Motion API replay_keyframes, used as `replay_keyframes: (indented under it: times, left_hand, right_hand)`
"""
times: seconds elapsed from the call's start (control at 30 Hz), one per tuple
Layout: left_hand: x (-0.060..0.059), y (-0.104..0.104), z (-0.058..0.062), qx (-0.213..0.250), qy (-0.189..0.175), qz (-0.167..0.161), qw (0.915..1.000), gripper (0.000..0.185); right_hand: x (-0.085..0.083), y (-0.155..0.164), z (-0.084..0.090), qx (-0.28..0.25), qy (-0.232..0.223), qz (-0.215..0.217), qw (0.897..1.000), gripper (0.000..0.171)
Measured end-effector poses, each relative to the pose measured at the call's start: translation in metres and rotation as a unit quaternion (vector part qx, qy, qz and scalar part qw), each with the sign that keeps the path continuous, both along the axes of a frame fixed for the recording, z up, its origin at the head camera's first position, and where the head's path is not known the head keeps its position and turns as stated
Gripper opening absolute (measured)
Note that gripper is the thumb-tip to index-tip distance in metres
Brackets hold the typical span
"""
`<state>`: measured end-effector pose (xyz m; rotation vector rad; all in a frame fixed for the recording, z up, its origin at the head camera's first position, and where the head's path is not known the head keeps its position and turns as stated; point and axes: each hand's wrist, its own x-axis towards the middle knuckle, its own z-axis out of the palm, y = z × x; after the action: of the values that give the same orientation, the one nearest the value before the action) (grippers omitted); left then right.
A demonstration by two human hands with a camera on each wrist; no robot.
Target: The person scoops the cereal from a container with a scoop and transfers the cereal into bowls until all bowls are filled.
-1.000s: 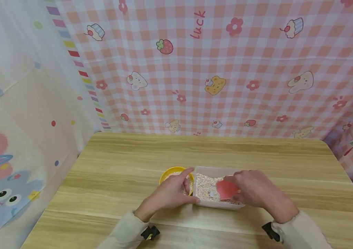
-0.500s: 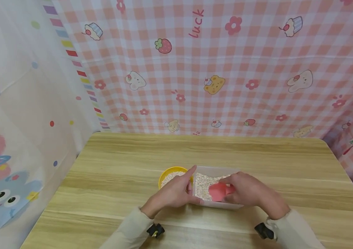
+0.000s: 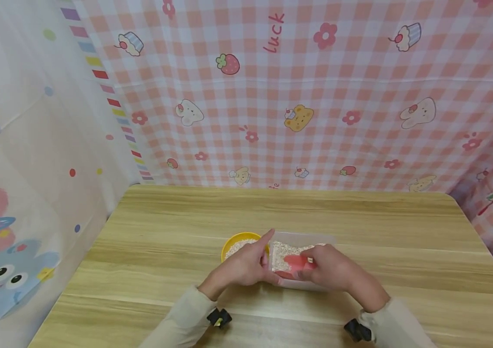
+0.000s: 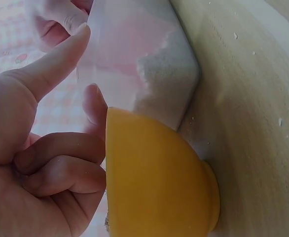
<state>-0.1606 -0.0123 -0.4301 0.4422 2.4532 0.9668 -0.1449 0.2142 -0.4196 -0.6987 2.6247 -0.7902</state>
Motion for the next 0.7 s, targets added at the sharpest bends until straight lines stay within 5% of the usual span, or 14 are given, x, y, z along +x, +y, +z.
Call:
replay_keyframes:
  times: [0.37,0.7]
  left_hand:
    - [0.0008,0.0007,0.0008,0.009,-0.018,0.009,0.9998,0.118]
    - [0.0002,-0.0004,-0.0004,0.010,-0.006,0.002,0.9999,0.117]
  right_hand:
    - [-0.0002,-0.0070,-0.0054,0.023,0.004,-0.053,0.998,0.046]
    - [-0.0023,-0.0109,-0.0091,0.037,0.049,-0.053,0.997,0.050]
